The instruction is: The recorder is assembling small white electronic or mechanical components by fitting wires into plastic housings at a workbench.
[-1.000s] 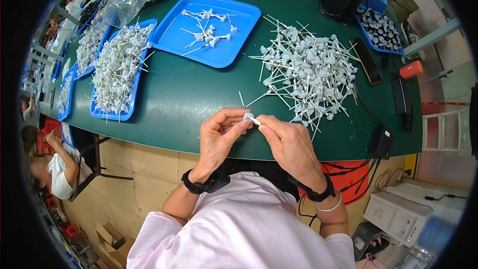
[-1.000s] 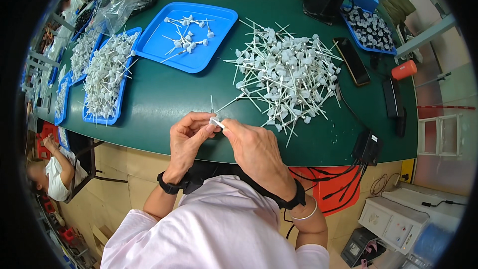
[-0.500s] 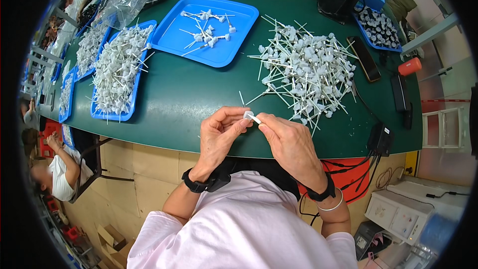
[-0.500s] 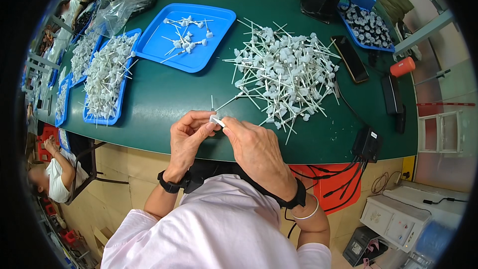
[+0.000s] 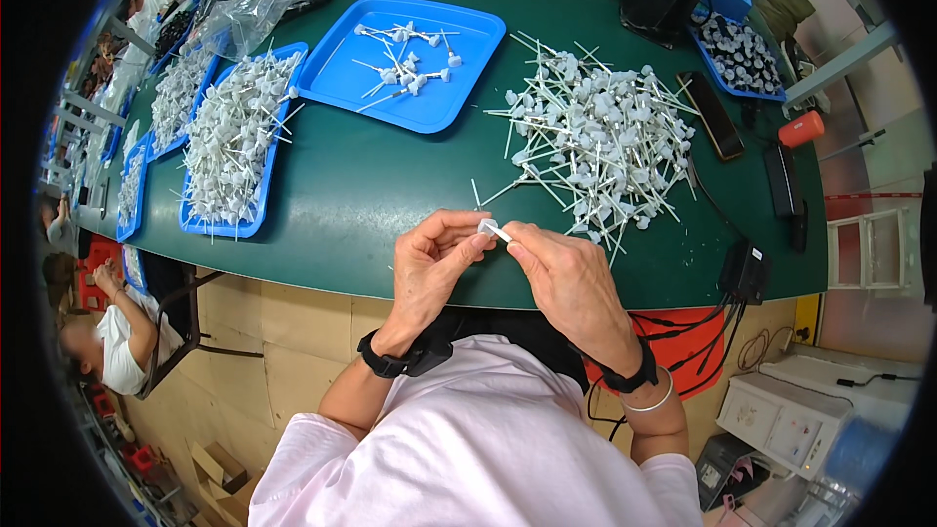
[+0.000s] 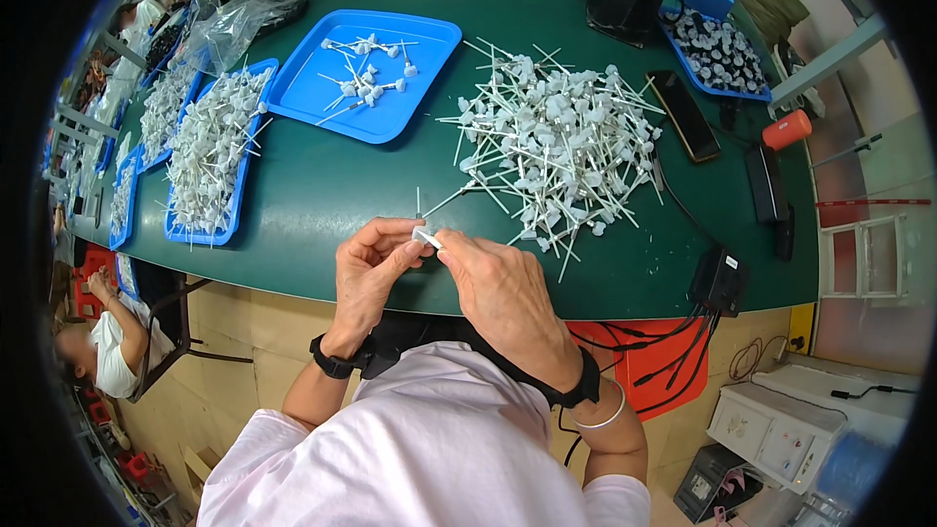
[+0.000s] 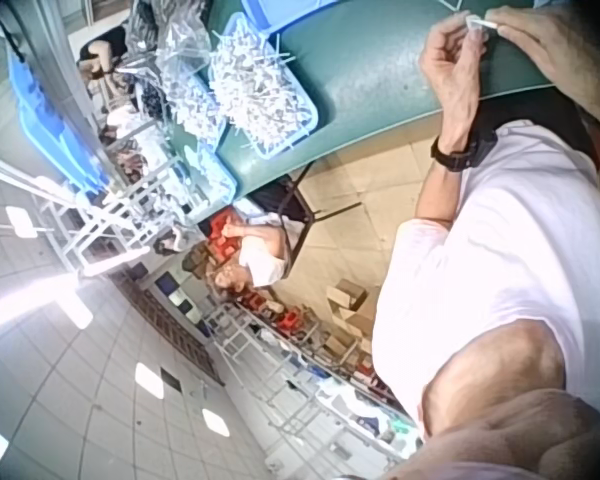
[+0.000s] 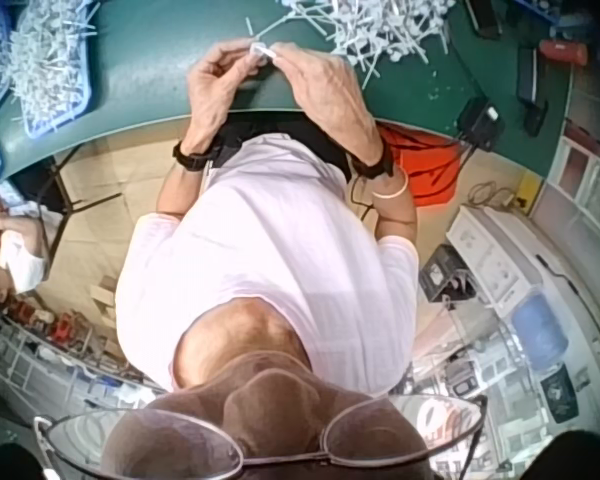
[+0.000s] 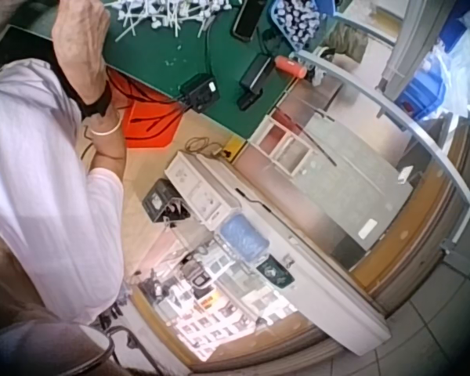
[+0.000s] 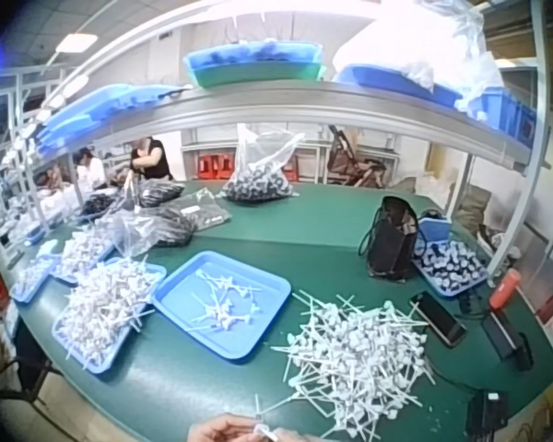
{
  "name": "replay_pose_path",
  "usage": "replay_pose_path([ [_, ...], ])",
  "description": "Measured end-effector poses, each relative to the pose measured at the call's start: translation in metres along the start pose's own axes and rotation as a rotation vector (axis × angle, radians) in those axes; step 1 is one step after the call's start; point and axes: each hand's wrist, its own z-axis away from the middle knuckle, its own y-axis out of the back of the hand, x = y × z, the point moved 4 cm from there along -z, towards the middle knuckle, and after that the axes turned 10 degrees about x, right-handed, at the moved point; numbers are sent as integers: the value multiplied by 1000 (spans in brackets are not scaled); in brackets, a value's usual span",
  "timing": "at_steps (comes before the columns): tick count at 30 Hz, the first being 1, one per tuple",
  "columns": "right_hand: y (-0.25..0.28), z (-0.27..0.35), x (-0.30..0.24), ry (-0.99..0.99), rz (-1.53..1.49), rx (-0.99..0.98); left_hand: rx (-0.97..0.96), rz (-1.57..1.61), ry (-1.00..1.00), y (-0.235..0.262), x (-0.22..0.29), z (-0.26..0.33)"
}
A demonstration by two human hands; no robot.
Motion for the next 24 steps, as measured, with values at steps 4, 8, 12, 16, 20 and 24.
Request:
replay_pose_path([
  [4, 1, -1, -1, 11, -7, -2, -4, -2, -10, 0, 1, 0],
  [8, 2, -4, 0, -58, -17, -60, 7, -15, -25, 0, 0, 0],
  [12, 0, -4, 8, -167, -97, -122, 24, -6, -48, -1, 1, 2],
  [16, -9, -3, 22, -276, -250, -173, 24, -10, -91, 0, -1, 0],
  [20, -12, 0, 26, -393, -357, -218, 27, 14, -63, 0, -4, -1],
  [24, -7, -1, 17, -337, -283, -180, 23, 30, -45, -1, -6, 0],
])
